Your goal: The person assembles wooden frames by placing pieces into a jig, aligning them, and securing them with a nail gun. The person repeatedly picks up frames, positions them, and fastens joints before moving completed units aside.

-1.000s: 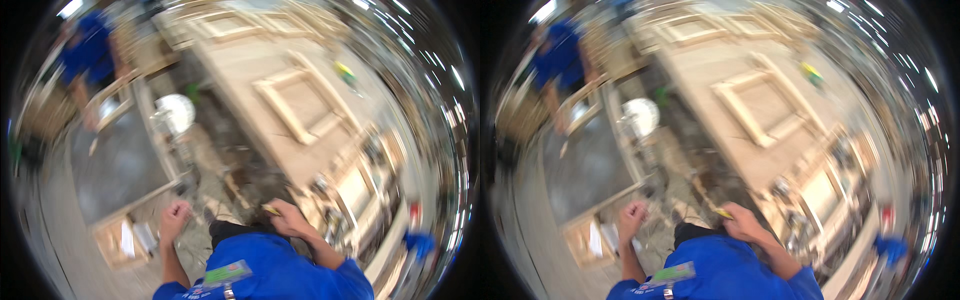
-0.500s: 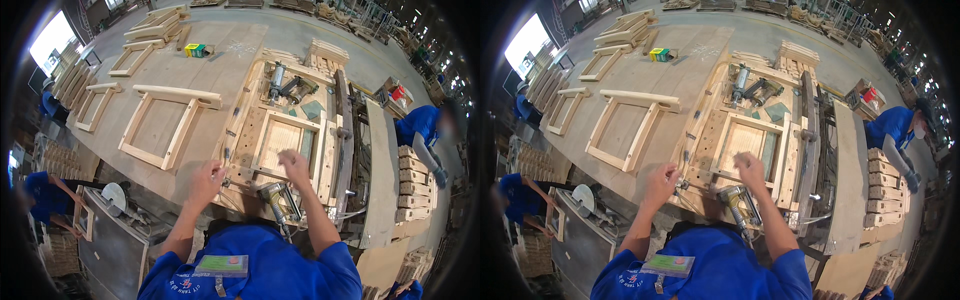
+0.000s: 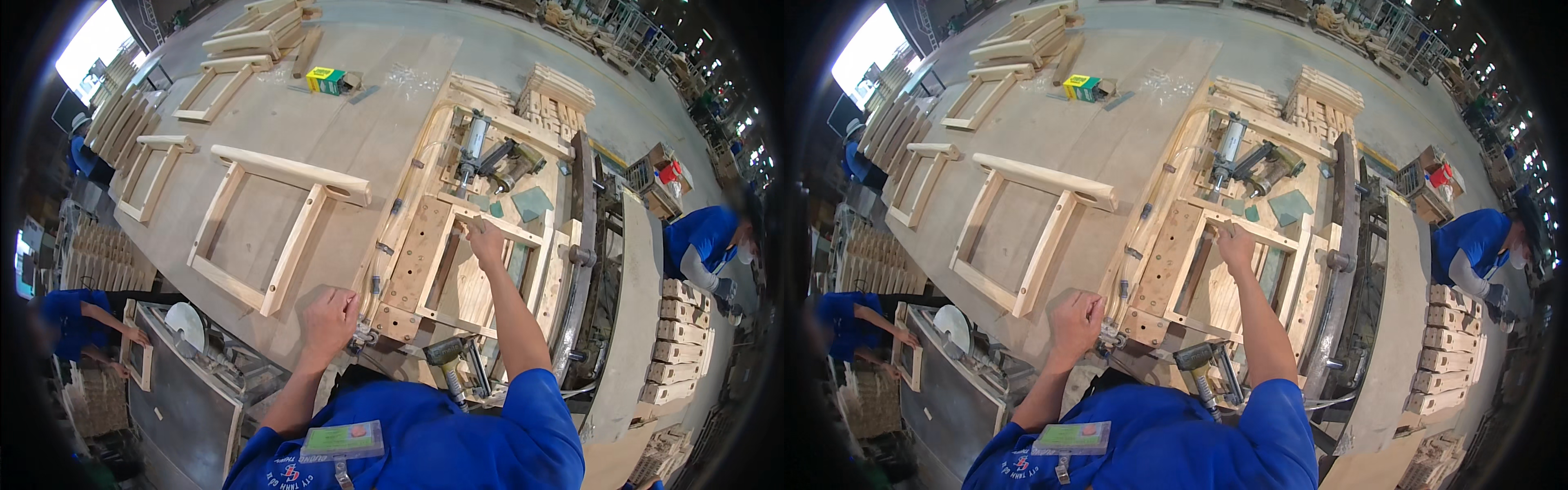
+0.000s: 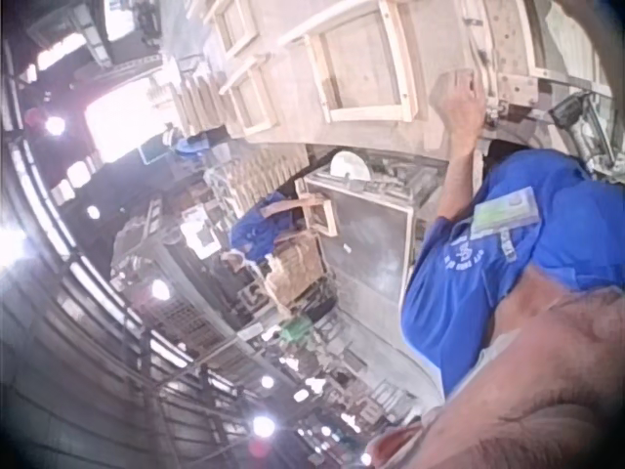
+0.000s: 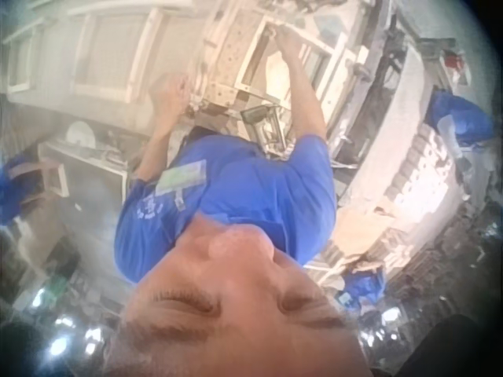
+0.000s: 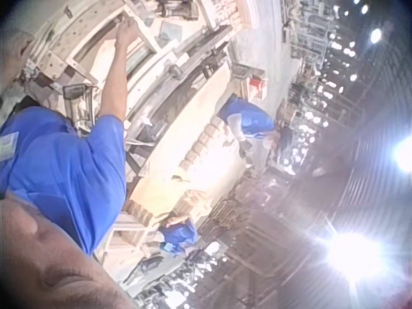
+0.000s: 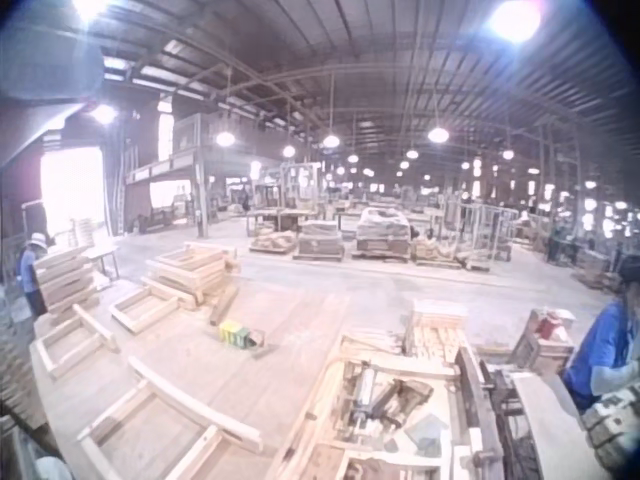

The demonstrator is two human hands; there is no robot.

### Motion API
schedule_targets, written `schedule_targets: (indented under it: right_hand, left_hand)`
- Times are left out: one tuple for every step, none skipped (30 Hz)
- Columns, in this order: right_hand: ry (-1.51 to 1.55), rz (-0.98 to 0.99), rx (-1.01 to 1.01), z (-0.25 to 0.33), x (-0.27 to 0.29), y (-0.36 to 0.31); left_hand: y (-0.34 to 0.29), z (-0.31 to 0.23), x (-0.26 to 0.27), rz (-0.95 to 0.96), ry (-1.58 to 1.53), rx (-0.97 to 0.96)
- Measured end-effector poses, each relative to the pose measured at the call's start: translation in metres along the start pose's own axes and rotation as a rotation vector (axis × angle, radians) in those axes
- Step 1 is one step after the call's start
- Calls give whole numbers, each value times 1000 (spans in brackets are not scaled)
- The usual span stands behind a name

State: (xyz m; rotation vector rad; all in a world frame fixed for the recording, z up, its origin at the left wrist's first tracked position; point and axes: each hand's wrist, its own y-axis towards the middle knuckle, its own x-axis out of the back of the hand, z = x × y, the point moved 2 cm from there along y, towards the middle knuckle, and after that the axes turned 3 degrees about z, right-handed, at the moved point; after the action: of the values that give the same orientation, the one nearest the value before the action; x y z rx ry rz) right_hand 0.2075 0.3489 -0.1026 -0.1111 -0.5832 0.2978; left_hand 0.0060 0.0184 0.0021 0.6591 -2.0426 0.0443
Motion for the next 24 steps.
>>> schedule_targets:
  right_hand:
    - [27,8,-13,0,0,1]
    - [54,17,-25,1,0,3]
    - [80,18,-35,0,3,8]
    - [55,59,-81,-2,7,14]
    - [108,78,-94,-5,10,15]
    - [166,94,-104,-8,12,19]
    - [224,110,-114,-12,14,23]
    - [285,110,-153,-17,15,24]
    - [350,123,-190,-16,11,25]
    - [415,134,-227,-16,8,24]
    - [528,177,-297,-16,4,22]
    - [643,220,-367,-19,-1,17]
    - [757,262,-439,-21,-7,12]
    - [857,233,-462,-22,-15,9]
    - [890,243,-458,-24,-15,9]
    - [922,254,-455,-27,-14,11]
    - [954,265,-452,-29,-14,13]
    - [965,294,-438,-30,-13,16]
    - [991,270,-470,-32,-15,17]
    - [1016,245,-502,-34,-21,16]
    - [1040,222,-531,-35,-23,16]
    - [1056,246,-561,-37,-24,16]
    - [1072,271,-592,-38,-24,16]
    - [1090,293,-613,-39,-23,19]
  left_hand:
    - [2,-1,0,-1,4,-16]
    - [3,-2,0,2,0,-12]
    - [5,-2,0,2,-8,-14]
    - [7,-3,-1,2,-16,-15]
    - [8,-4,-2,4,-25,-14]
    - [11,-4,-3,3,-31,-19]
    - [13,-5,-3,2,-38,-23]
    - [15,-5,-3,13,-34,-20]
    - [15,-4,-3,19,-21,-9]
    - [15,-4,-4,25,-8,1]
    - [15,-3,-5,21,1,-2]
    - [15,-2,-5,18,12,-8]
    - [14,-1,-5,15,23,-12]
    - [13,0,-6,20,20,-6]
    - [12,1,-6,29,16,-2]
    - [10,2,-7,39,12,3]
    - [9,2,-8,36,23,-3]
    - [11,2,-9,31,31,-12]
    - [12,1,-9,25,39,-20]
    - [13,1,-9,26,41,-26]
    - [13,1,-9,24,43,-31]
    - [12,0,-9,21,45,-37]
    - [11,0,-8,20,45,-46]
    - [12,-1,-7,14,44,-63]
